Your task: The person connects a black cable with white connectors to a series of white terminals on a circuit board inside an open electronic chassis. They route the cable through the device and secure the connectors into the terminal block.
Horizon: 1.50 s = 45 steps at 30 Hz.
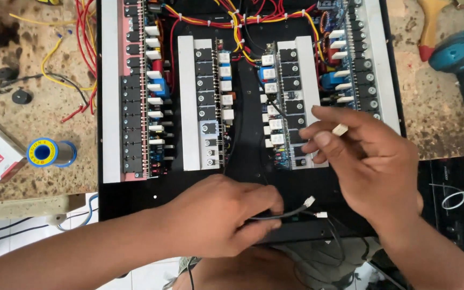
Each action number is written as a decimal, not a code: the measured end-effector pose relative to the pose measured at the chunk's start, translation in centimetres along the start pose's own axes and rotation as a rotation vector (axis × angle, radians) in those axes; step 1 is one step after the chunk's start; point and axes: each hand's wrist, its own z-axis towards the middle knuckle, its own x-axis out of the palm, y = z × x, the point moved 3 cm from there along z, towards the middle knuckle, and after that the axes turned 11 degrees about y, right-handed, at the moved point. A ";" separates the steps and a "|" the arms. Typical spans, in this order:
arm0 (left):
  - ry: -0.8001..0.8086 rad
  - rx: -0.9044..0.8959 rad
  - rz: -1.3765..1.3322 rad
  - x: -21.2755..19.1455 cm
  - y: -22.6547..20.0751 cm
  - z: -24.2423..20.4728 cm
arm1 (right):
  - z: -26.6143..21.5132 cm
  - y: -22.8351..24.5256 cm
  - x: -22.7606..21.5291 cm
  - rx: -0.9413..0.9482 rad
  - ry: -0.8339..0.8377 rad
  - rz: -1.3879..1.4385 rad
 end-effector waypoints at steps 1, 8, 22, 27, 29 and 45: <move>-0.003 -0.001 -0.002 0.1 -0.1 0.7 | 0.0 0.1 0.0 0.000 0.003 -0.001; 0.495 -0.343 0.277 1.6 0.4 3.5 | -0.3 -0.2 -0.1 0.038 -0.006 0.007; 0.213 -0.303 0.150 -0.4 -2.1 1.5 | -0.7 -1.3 -0.6 -0.024 0.010 -0.059; -0.287 -0.085 0.062 -2.7 -4.3 -2.4 | -0.6 -2.1 0.8 -0.372 0.201 -0.356; -0.421 -0.105 0.027 -3.1 -4.7 -3.5 | -0.5 -1.8 1.2 -0.440 0.268 -0.381; -0.343 0.034 -0.003 2.7 -4.0 -3.2 | -0.7 -2.0 4.2 -0.480 0.580 -0.501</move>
